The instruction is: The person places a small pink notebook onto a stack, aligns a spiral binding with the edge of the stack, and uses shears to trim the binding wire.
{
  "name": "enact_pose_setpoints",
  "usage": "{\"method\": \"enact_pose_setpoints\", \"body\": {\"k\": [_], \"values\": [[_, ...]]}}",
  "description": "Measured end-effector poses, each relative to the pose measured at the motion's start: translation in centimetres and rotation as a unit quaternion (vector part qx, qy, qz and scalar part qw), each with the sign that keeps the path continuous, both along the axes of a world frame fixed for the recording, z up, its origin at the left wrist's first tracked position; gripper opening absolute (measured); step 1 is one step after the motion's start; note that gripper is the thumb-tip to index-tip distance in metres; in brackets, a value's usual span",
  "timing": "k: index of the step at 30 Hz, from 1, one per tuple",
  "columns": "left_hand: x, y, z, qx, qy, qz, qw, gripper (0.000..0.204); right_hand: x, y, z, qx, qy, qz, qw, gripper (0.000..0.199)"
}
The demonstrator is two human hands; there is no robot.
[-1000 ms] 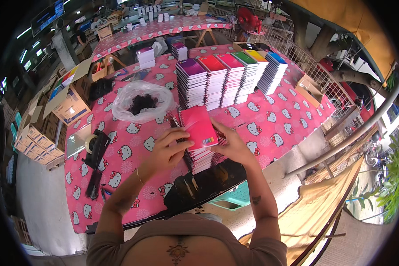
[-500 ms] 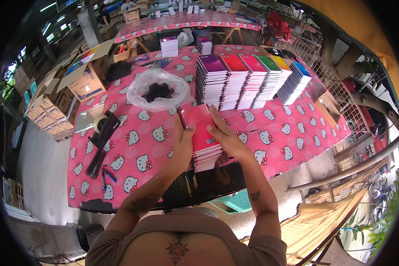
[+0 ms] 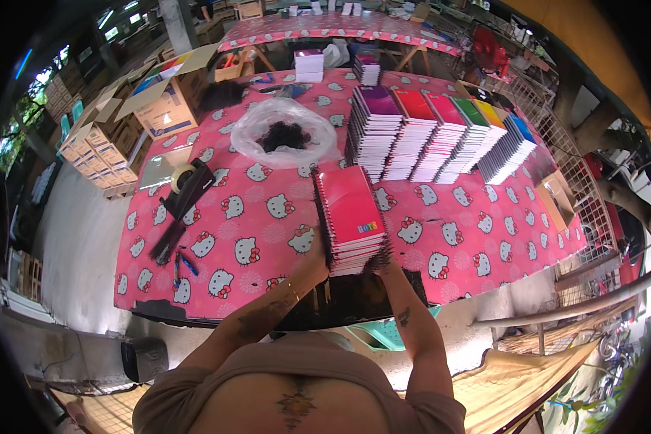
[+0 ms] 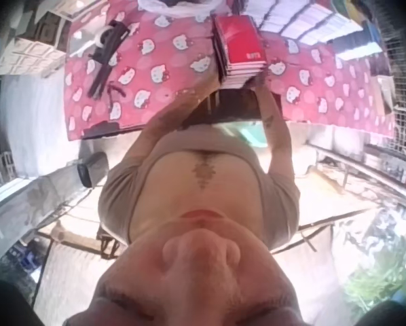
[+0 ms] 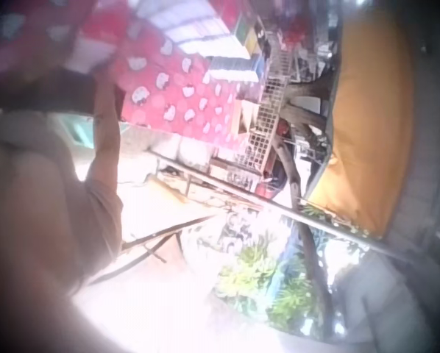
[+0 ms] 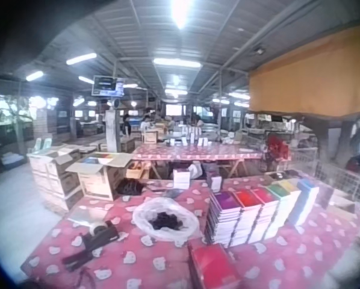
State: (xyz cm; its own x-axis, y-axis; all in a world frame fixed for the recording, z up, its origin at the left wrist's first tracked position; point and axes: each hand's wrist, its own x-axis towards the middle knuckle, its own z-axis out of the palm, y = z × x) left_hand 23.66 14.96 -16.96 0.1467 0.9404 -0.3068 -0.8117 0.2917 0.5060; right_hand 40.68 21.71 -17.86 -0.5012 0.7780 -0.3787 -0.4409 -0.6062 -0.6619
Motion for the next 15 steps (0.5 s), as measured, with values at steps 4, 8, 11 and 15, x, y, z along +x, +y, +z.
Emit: {"method": "enact_pose_setpoints", "body": {"k": [4, 8, 11, 15], "values": [[0.6, -1.9, 4.2, 0.027, 0.004, 0.044, 0.999, 0.077, -0.5, 0.9, 0.2, 0.015, -0.014, 0.017, 1.0, 0.085], [-0.7, -2.6, 3.3, -0.036, 0.026, 0.116, 0.992, 0.077, -1.6, 1.8, 0.5, 0.029, -0.027, 0.045, 0.998, 0.084], [-1.9, -4.2, 2.1, -0.046, 0.045, 0.13, 0.989, 0.073, -2.6, 2.5, 0.7, 0.036, -0.039, 0.068, 0.996, 0.083], [-3.0, -4.7, -2.2, -0.09, 0.056, 0.166, 0.98, 0.069, -3.3, 3.5, 0.8, 0.047, -0.061, 0.096, 0.992, 0.082]]}}
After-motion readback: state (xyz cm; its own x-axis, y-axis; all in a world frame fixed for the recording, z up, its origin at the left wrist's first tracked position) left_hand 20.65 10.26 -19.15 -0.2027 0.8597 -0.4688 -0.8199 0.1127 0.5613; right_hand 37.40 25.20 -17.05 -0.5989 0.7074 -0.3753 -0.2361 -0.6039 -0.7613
